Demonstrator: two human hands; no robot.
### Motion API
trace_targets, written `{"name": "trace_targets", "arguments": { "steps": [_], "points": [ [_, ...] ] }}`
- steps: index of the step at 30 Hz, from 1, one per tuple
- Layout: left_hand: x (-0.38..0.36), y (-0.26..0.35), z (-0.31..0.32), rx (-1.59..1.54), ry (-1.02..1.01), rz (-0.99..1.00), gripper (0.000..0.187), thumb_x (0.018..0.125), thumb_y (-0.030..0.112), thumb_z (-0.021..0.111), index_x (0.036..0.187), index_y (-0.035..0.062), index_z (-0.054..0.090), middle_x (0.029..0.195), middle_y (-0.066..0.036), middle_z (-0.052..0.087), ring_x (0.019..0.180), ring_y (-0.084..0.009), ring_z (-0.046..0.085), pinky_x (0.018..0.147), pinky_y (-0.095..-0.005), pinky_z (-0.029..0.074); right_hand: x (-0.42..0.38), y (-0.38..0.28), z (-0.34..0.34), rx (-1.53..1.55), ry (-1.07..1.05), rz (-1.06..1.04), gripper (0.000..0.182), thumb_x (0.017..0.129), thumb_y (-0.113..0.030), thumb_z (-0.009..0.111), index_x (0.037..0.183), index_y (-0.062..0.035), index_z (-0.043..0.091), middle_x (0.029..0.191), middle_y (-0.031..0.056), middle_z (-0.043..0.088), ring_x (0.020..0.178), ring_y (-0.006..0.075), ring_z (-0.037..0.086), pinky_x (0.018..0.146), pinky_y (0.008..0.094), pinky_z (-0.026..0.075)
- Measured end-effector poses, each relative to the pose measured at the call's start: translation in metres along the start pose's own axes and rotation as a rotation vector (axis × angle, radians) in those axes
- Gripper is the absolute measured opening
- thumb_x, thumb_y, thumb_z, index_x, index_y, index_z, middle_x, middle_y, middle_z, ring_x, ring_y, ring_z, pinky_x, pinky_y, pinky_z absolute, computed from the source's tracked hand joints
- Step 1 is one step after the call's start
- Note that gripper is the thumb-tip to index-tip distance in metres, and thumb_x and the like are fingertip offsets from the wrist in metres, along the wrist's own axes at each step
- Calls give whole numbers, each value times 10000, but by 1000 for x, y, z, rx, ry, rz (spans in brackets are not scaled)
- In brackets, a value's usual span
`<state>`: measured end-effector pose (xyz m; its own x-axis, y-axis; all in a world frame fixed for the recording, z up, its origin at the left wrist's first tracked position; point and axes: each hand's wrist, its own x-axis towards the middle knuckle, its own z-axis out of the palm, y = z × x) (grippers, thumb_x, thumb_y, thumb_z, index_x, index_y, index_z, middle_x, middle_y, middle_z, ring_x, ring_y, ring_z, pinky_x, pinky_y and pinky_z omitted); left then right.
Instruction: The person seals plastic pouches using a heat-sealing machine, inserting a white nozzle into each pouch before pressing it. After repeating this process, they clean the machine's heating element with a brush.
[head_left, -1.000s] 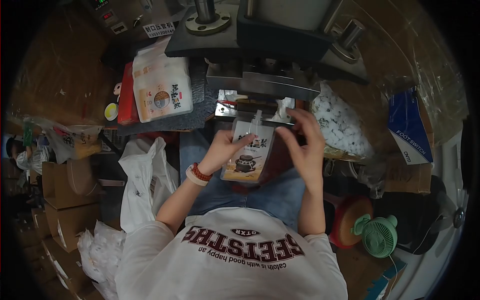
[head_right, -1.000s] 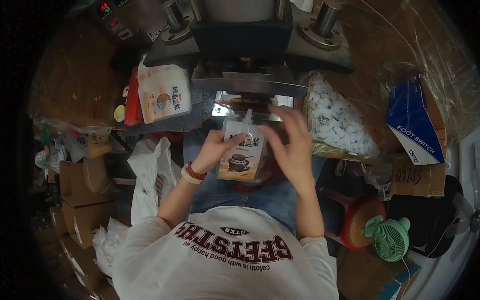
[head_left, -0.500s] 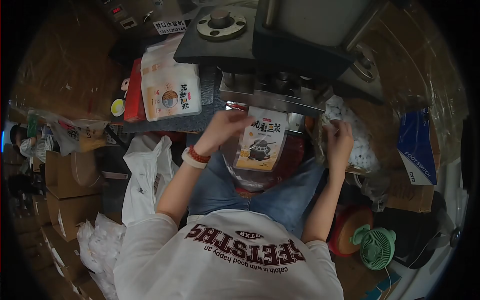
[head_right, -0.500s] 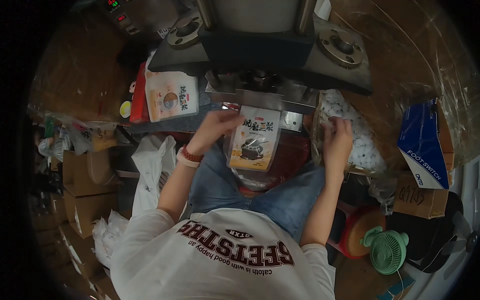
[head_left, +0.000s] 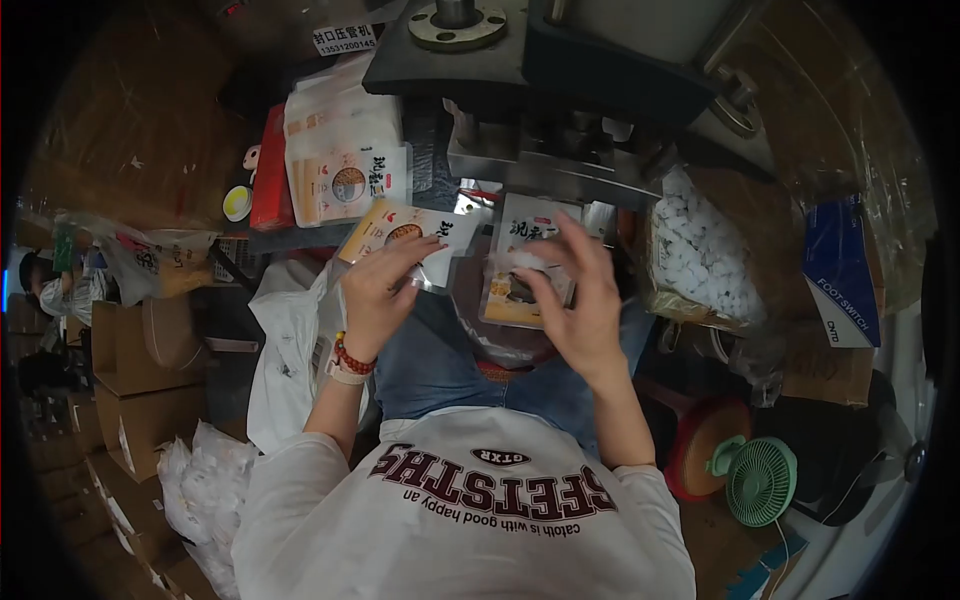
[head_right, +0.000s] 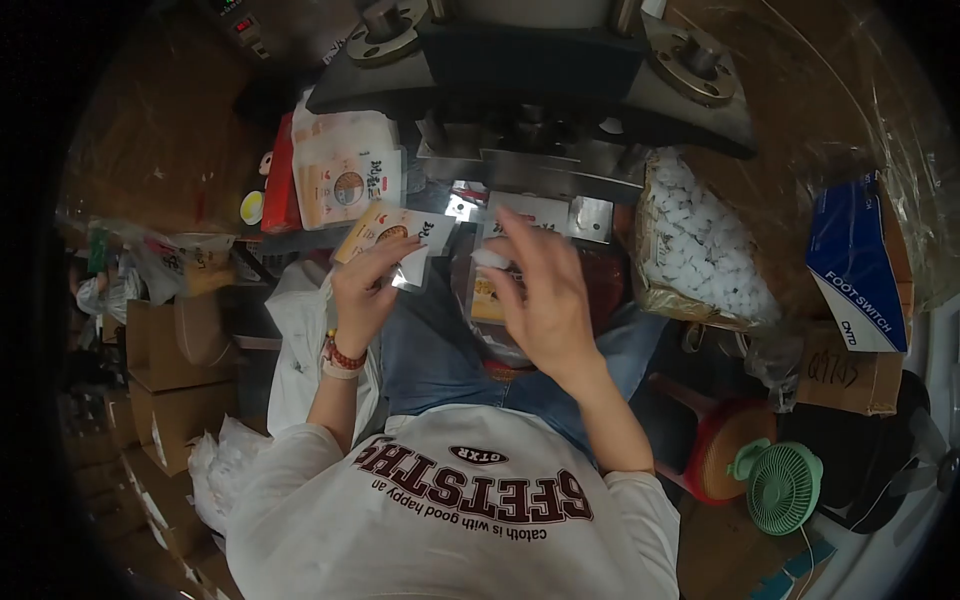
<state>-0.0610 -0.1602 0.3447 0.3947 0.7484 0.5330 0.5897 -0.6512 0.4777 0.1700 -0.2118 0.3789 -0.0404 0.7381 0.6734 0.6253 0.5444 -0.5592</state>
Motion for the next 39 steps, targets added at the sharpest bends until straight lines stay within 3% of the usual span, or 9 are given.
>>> {"name": "trace_targets", "arguments": {
  "steps": [8, 12, 15, 24, 28, 30, 32, 33, 39],
  "points": [
    [13, 41, -5, -308, -92, 249, 393, 644, -32, 645, 1019, 77, 691, 997, -84, 698, 912, -251, 682, 702, -313, 552, -4, -10, -21, 391, -186, 10, 728, 762, -17, 730, 1378, 9, 344, 987, 110, 688, 991, 220, 607, 916, 327, 442],
    [13, 36, 49, -529, -493, -433, 176, 869, 153, 678, 881, -21, 704, 731, -87, 689, 651, -54, 616, 600, -208, 481, -8, 8, -27, 170, -59, 285, 661, 772, -51, 731, 1350, -21, 412, 969, 105, 678, 1009, 225, 606, 924, 326, 438],
    [23, 37, 82, -1114, -293, -765, 214, 886, 175, 664, 909, -34, 705, 753, -71, 696, 684, -53, 615, 598, -213, 484, -6, 23, -58, 14, 137, 480, 418, 792, -81, 711, 1182, -27, 571, 1074, 121, 635, 1018, 258, 596, 901, 337, 442],
    [59, 20, 99, -1361, -287, -940, 264, 869, 178, 673, 959, -69, 661, 922, -106, 698, 767, -131, 675, 682, -240, 529, -22, 126, -75, -732, -30, 430, 210, 810, -88, 644, 1005, -12, 658, 960, 154, 639, 877, 351, 596, 798, 413, 475],
    [64, 4, 69, -1013, -520, -935, 358, 845, 268, 708, 1019, -40, 657, 986, -109, 693, 880, -162, 657, 752, -253, 501, -27, 128, -76, -667, -79, 498, 189, 808, -80, 633, 982, -8, 654, 939, 181, 637, 878, 371, 592, 799, 416, 472],
    [52, -31, 57, -400, -83, -540, 587, 804, 395, 723, 1234, 26, 569, 1207, -145, 610, 1114, -273, 581, 941, -405, 439, -27, 127, -80, -589, -17, 507, 184, 808, -71, 645, 979, -3, 652, 931, 179, 643, 881, 349, 606, 797, 402, 476],
    [43, -37, 23, 654, -9, -243, 843, 738, 522, 720, 1406, 117, 401, 1428, -146, 415, 1337, -315, 371, 1068, -579, 226, -24, 118, -82, -514, 43, 513, 179, 808, -61, 657, 976, 2, 649, 922, 176, 649, 885, 326, 620, 795, 388, 481],
    [19, -72, 21, 533, -74, -225, 983, 690, 593, 706, 1467, 159, 288, 1513, -105, 285, 1415, -272, 231, 1067, -664, 58, -21, 107, -80, -458, 204, 483, 233, 803, -51, 677, 1026, -4, 634, 932, 159, 659, 892, 296, 630, 790, 368, 484],
    [-23, -64, -6, 200, -236, -189, 487, 697, 15, 665, 1170, 127, 628, 1167, -73, 643, 1096, -252, 608, 883, -360, 495, -9, 20, -41, 38, 247, 323, 566, 777, -49, 734, 1290, -44, 495, 935, 87, 685, 872, 227, 617, 877, 356, 468]
  ]
}}
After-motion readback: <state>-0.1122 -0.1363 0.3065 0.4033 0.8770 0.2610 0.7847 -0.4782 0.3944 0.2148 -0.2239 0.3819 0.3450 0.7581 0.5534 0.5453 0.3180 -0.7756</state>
